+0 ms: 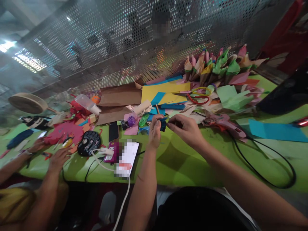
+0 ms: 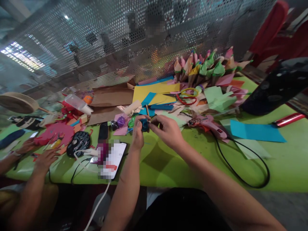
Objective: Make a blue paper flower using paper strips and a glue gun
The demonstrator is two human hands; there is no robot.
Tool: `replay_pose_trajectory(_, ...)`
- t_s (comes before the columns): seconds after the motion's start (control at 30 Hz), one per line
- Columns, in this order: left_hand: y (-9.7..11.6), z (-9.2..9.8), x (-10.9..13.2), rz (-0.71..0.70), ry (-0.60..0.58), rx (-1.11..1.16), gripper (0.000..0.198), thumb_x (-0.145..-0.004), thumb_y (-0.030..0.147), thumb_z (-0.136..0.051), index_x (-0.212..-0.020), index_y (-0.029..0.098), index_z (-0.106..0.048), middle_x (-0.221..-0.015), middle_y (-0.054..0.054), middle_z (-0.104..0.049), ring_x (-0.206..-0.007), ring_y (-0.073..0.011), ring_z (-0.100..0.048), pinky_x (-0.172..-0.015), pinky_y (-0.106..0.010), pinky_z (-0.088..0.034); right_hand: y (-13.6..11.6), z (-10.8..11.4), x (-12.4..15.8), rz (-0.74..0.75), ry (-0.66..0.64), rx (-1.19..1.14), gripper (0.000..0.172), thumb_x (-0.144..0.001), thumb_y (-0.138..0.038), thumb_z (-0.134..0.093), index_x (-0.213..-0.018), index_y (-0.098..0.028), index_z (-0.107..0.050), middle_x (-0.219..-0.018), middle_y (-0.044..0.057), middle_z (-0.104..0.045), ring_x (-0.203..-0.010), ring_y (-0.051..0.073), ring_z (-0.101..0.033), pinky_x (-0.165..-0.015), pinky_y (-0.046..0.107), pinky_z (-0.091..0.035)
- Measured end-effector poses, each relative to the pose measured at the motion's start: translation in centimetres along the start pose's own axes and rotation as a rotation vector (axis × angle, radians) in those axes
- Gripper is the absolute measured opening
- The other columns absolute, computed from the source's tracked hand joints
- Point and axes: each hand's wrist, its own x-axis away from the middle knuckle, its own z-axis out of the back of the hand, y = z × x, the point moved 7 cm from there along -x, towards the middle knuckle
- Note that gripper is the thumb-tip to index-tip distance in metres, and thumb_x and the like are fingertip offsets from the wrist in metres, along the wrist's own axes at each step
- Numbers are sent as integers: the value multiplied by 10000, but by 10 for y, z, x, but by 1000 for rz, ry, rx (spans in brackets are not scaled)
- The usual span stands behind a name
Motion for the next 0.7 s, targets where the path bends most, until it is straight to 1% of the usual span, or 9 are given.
replay_pose_trajectory(0.1, 21, -8, 4, -225, -47, -149, 294, -904, 539, -639, -873, 250, -678, -966, -36, -632, -940, -212, -560, -896, -329, -464, 5, -5, 0, -90, -45, -6, 226, -844, -380, -642, -712, -213, -565, -648, -16, -577, -590, 137, -481, -546, 263, -325)
replay_pose_trajectory(0.17, 27, -12, 5, -290, -68, -206, 333, -917, 569, -607, -871, 249, -684, -965, -47, -629, -947, -223, -561, -925, -347, -459, 9, -7, 1, -146, -52, -16, 255, -832, -399, -629, -687, -220, -519, -629, -26, -545, -582, 133, -458, -534, 263, -292)
replay_pose_trajectory(0.3, 27, -16, 5, -346, -115, -336, 413, -948, 627, -516, -880, 243, -653, -987, -63, -635, -963, -232, -577, -932, -374, -479, 15, -9, 1, -247, -42, -41, 270, -779, -433, -601, -651, -230, -477, -583, -43, -478, -566, 128, -417, -524, 259, -259)
replay_pose_trajectory(0.4, 27, -17, 5, -407, -146, -406, 399, -987, 603, -456, -913, 244, -612, -992, -54, -634, -964, -218, -593, -908, -372, -503, 15, -9, 1, -283, -38, -57, 210, -706, -378, -578, -617, -231, -459, -570, -43, -468, -558, 122, -400, -527, 257, -251)
replay_pose_trajectory(0.5, 28, -17, 6, -426, -146, -421, 381, -1011, 572, -425, -931, 241, -596, -989, -46, -633, -957, -205, -603, -887, -354, -514, 11, -8, 1, -269, -24, -52, 135, -665, -317, -557, -610, -227, -474, -566, -38, -486, -557, 123, -409, -532, 255, -261)
replay_pose_trajectory(0.6, 26, -15, 6, -412, -126, -427, 419, -1009, 600, -400, -929, 240, -600, -985, -45, -637, -952, -207, -601, -889, -358, -510, 5, -5, 2, -232, 10, -47, 93, -668, -293, -552, -628, -220, -511, -582, -24, -537, -566, 129, -431, -541, 250, -282)
replay_pose_trajectory(0.7, 22, -11, 6, -418, -96, -383, 428, -998, 613, -406, -930, 243, -609, -984, -45, -638, -963, -213, -600, -904, -365, -502, 1, -4, 3, -221, 26, -39, 72, -679, -284, -559, -669, -213, -559, -608, -13, -584, -572, 133, -457, -556, 246, -312)
